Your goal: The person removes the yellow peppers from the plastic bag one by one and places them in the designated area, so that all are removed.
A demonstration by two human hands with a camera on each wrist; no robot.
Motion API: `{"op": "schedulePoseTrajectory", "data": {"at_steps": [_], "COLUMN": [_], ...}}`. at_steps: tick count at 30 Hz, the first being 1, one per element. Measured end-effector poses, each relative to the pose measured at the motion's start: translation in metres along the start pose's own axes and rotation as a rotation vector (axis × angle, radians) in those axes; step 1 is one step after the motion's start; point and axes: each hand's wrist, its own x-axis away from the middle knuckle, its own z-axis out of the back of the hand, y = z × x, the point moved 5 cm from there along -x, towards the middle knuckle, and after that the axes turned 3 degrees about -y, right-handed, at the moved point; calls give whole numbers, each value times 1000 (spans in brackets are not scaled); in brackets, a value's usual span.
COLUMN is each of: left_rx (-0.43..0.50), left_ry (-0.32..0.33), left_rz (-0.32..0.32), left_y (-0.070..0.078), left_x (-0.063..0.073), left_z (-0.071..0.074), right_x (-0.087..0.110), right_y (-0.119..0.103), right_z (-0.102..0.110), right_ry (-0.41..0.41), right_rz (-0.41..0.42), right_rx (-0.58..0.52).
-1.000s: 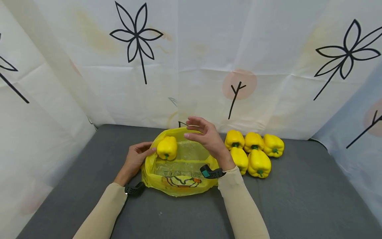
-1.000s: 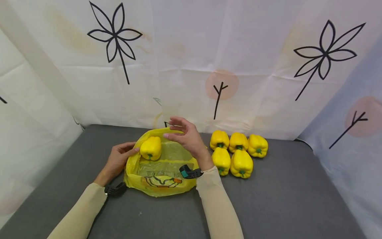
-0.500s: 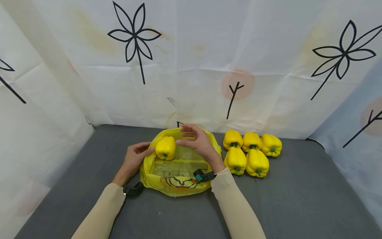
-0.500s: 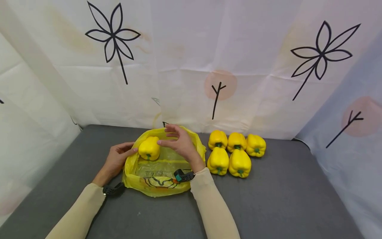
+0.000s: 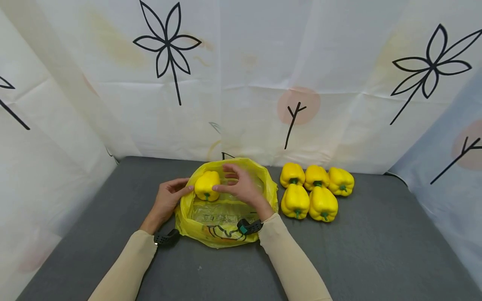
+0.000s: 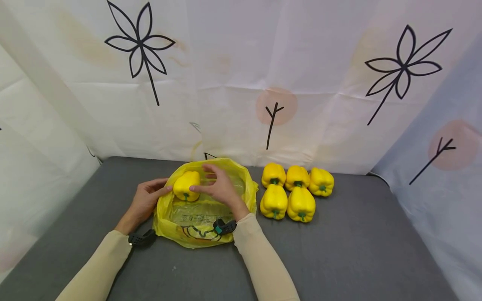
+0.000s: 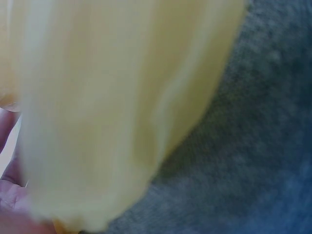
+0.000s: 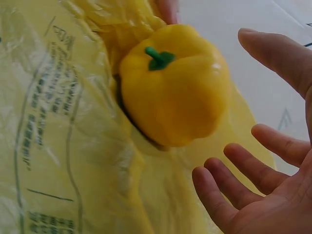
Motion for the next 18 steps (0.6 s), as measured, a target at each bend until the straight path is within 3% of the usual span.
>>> {"op": "schedulePoseTrajectory", "data": {"at_steps": [18], "left_rx": [-5], "left_ry": [-8], "left_rz": [14], "left_y": [-3], "left_x": [-1], "left_z": [1], "right_x": [-4], "right_y": [12], "right_z": [-17], "right_ry": [-17], "right_rz": [-32], "right_rx": [58]}}
